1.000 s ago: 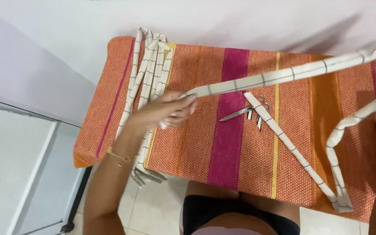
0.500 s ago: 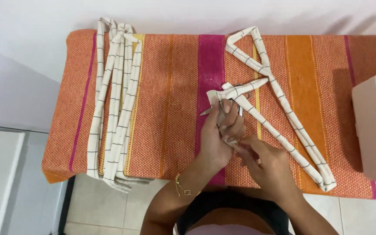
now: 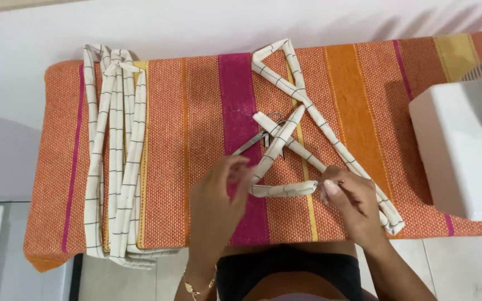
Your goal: Manually turning fabric strips right side out and organizing them on a table in a sewing environment.
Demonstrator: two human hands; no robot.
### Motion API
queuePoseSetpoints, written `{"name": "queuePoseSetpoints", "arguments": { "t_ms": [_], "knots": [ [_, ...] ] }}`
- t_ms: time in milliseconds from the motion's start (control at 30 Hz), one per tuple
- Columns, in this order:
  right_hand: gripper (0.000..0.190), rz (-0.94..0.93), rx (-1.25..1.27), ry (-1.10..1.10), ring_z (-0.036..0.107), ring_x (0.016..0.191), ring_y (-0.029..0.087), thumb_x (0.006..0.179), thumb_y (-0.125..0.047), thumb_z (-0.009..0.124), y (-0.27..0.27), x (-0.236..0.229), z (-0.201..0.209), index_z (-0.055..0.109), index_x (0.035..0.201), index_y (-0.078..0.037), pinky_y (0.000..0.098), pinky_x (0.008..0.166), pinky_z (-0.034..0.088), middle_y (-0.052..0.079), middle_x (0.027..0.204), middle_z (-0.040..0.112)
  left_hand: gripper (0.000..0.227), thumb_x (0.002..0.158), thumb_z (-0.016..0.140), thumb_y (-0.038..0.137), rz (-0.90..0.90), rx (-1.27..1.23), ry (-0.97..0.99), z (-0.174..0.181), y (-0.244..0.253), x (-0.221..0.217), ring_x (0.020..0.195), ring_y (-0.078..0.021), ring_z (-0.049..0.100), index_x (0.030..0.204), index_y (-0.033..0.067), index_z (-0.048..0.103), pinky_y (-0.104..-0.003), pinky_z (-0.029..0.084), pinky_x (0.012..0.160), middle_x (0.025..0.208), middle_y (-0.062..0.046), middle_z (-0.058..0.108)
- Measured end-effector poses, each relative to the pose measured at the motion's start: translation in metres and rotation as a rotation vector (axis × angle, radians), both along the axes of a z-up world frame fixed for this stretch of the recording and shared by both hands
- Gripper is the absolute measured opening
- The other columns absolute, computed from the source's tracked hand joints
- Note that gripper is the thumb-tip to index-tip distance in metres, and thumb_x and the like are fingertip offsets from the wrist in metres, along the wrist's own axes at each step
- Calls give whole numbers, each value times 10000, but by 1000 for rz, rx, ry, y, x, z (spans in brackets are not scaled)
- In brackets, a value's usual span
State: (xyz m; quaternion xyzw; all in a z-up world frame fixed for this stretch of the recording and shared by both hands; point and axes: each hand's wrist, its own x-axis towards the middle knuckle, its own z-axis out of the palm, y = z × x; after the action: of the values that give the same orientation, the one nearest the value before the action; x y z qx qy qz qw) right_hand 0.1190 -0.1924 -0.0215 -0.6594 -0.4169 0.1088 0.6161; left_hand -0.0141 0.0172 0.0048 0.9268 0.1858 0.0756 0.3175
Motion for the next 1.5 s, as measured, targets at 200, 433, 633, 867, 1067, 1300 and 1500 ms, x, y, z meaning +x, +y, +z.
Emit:
{"name": "queuePoseSetpoints", "arguments": {
  "t_ms": [200, 433, 633, 867, 1067, 1300, 1500],
  "knots": [
    [371, 41, 27, -73, 554, 726, 178, 1121, -230, 492, 5, -3, 11, 602, 809, -63, 325, 717, 486, 39, 771, 576, 380, 1130, 486, 422, -382, -573, -346, 18, -34, 15, 848, -178, 635, 1083, 90, 667, -424, 399, 975, 905, -30, 661],
    [255, 338, 497, 367, 517, 803, 159, 1165, -265, 514, 10, 1, -14, 652, 996, -134, 339, 772, 428, -1, 853, 582, 434, 1226, 429, 378, -527, -1064, -364, 4, -38, 16, 845, -117, 593, 1288, 86, 744, -272, 468, 800, 960, -2, 692],
    [241, 19, 323, 45, 653, 955, 166, 1157, -348, 565, 3, 11, -24, 530, 1281, -144, 321, 874, 593, 55, 1107, 630, 114, 1035, 758, 142, -226, -747, -433, 11, -44, 14, 713, -78, 603, 1101, 78, 825, -263, 442, 626, 914, -40, 787],
    [399, -308, 70, -444, 572, 968, 118, 789, -329, 926, -33, -6, -15, 711, 1074, -151, 252, 897, 505, 20, 1124, 598, 277, 989, 834, -1, -224, -515, -651, -14, -45, 14, 884, -142, 783, 1203, 170, 794, -306, 605, 850, 1043, -21, 849],
    [294, -235, -89, -301, 680, 1008, 149, 814, -223, 916, -26, -7, 4, 743, 1029, -123, 268, 952, 592, 39, 1093, 695, 301, 978, 838, -10, -303, -436, -777, -17, -46, 22, 1121, -206, 807, 1242, 114, 765, -330, 660, 1008, 1251, -67, 805],
    [243, -114, -194, -373, 692, 999, 151, 870, -221, 874, -25, -3, 17, 727, 1046, -141, 268, 923, 614, 25, 1073, 694, 204, 923, 871, -43, -294, -168, -916, -11, -50, 22, 1004, -263, 789, 1097, 5, 776, -343, 708, 927, 1072, -130, 791],
    [188, -40, -129, -382, 730, 993, 153, 910, -206, 830, -30, 4, 11, 708, 1032, -132, 266, 927, 661, 32, 1064, 713, 148, 953, 819, -47, -198, -324, -769, -24, -45, 19, 827, -187, 762, 1071, 28, 773, -259, 650, 712, 997, -125, 799]
  ]
}}
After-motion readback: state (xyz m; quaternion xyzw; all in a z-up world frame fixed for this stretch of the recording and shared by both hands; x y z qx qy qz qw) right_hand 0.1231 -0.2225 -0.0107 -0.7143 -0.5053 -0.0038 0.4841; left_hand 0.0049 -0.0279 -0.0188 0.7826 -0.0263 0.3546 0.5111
